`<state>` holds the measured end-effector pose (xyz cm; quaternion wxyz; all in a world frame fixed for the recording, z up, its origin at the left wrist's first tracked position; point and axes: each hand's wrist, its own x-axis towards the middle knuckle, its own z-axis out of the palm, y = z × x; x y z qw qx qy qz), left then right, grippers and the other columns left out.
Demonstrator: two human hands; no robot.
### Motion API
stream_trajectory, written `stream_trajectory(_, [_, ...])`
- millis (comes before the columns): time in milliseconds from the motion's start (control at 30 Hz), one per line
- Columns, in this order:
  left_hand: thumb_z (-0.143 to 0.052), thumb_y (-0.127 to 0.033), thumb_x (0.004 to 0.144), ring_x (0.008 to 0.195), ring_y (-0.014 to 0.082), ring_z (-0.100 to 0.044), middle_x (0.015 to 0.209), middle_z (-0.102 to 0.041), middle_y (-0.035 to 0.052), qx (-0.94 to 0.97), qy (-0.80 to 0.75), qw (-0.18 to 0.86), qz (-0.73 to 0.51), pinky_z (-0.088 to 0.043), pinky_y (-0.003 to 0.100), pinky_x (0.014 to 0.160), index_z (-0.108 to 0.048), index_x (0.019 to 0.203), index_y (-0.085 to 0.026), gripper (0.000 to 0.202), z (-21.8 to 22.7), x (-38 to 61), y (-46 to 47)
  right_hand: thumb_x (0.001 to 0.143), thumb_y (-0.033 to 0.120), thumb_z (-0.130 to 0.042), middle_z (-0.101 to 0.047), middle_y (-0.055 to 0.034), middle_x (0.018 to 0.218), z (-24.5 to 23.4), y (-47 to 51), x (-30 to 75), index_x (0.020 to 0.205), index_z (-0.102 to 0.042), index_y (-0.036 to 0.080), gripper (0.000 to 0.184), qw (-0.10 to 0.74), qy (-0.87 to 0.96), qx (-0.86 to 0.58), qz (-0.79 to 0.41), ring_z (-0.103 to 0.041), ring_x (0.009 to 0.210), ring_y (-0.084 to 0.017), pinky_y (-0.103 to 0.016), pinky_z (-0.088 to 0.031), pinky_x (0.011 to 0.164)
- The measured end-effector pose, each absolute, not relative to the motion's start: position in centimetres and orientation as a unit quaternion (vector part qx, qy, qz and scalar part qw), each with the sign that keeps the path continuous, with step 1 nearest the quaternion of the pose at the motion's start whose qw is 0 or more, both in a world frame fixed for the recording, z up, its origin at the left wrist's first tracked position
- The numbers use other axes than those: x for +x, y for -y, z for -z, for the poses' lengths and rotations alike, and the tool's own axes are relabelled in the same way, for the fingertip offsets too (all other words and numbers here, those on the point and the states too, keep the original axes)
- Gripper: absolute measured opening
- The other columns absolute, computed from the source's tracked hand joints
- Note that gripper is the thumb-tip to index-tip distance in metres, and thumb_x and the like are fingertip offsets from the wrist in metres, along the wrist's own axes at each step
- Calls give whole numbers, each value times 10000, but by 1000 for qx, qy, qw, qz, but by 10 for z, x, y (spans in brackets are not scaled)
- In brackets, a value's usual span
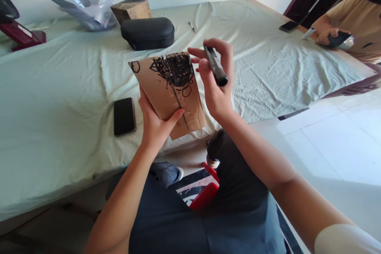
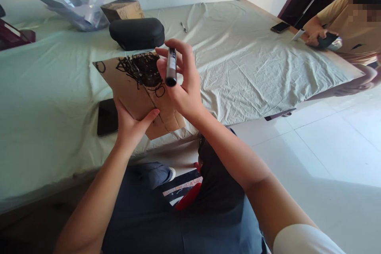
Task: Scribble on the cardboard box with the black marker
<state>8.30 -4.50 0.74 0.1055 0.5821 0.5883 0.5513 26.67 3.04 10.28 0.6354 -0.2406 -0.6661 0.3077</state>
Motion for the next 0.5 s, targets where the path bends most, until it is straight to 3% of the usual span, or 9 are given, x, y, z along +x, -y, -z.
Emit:
stream_trajectory(133, [-980, -493, 793, 1648, 381, -530, 1738, -539, 213, 565, -609, 159, -533, -404, 570, 1412, -427, 1700, -247, 1091, -15, 80, 51, 1124, 590, -645, -803, -74, 1337, -96, -32, 272, 1317, -598, 328, 329, 661, 641, -205, -333, -816, 1269, -298, -508, -664, 1152])
stream_trajectory(267, [-955, -498, 800, 1524, 426, -655, 1573, -704, 205, 549, -650, 205, -484, -536, 610, 1295, -549, 1588, -219, 930, -32, 75, 55, 1096, 712, -603, -797, -103, 1390, -90, -34, 277, 1286, -604, 337, 420, 634, 651, -251, -333, -822, 1254, -327, -512, -687, 1101])
stream_trajectory(400, [-932, -511, 831, 1400, 411, -750, 1492, -783, 159, 541, -672, 238, -447, -625, 584, 1178, -622, 1539, -258, 813, -47, 73, 53, 1112, 708, -557, -800, -72, 1381, -89, -31, 280, 1293, -651, 380, 386, 642, 657, -266, -292, -796, 1308, -357, -564, -655, 1135])
stream_trajectory(500, [-904, -567, 859, 1351, 399, -783, 1446, -823, 135, 533, -681, 280, -416, -664, 542, 1112, -689, 1485, -260, 729, -60, 71, 51, 1098, 768, -488, -815, -82, 1271, -90, -28, 278, 1223, -745, 400, 466, 609, 694, -306, -232, -773, 1282, -388, -613, -655, 1117])
